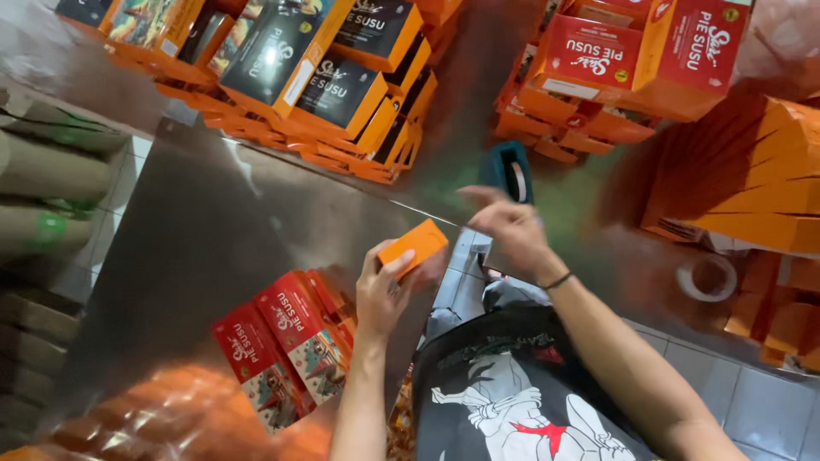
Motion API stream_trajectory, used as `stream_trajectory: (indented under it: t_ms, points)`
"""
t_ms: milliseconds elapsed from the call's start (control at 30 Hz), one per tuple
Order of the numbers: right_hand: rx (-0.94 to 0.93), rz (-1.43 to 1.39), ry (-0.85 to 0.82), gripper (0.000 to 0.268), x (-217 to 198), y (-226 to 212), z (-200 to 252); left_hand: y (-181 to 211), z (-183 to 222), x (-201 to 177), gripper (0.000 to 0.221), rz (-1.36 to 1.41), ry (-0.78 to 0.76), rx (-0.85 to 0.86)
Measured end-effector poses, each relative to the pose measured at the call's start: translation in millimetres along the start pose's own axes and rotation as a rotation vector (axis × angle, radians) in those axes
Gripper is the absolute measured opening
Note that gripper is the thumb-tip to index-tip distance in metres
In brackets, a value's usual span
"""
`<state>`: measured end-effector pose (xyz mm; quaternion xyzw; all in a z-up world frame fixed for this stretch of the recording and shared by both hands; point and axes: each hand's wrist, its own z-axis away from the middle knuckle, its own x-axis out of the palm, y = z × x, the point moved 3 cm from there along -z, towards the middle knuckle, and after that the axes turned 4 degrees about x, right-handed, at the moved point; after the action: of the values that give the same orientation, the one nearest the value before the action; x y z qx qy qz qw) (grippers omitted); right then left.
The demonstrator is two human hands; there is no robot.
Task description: The person tapes small orange boxes closed by hand and stacks them onto larger red product boxes on a metal table.
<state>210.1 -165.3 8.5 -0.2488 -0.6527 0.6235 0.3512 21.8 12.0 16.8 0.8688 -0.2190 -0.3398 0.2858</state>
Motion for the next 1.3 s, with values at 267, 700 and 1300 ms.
stream_trajectory:
  t_ms: [267, 700, 1300]
  points:
    - [0.725, 0.603, 0.374, 0.054, -134, 138, 13, -19, 41, 19, 0.020, 0.040, 0.170, -0.080]
    - [0.534, 1.511, 0.291, 0.026, -147, 148, 57, -5, 20, 5, 0.030, 0.086, 0.083, -0.099]
    - [0.358, 0.005, -0.136, 0.083, 65, 106, 35, 4, 43, 13, 0.005, 0.223, 0.151, -0.169]
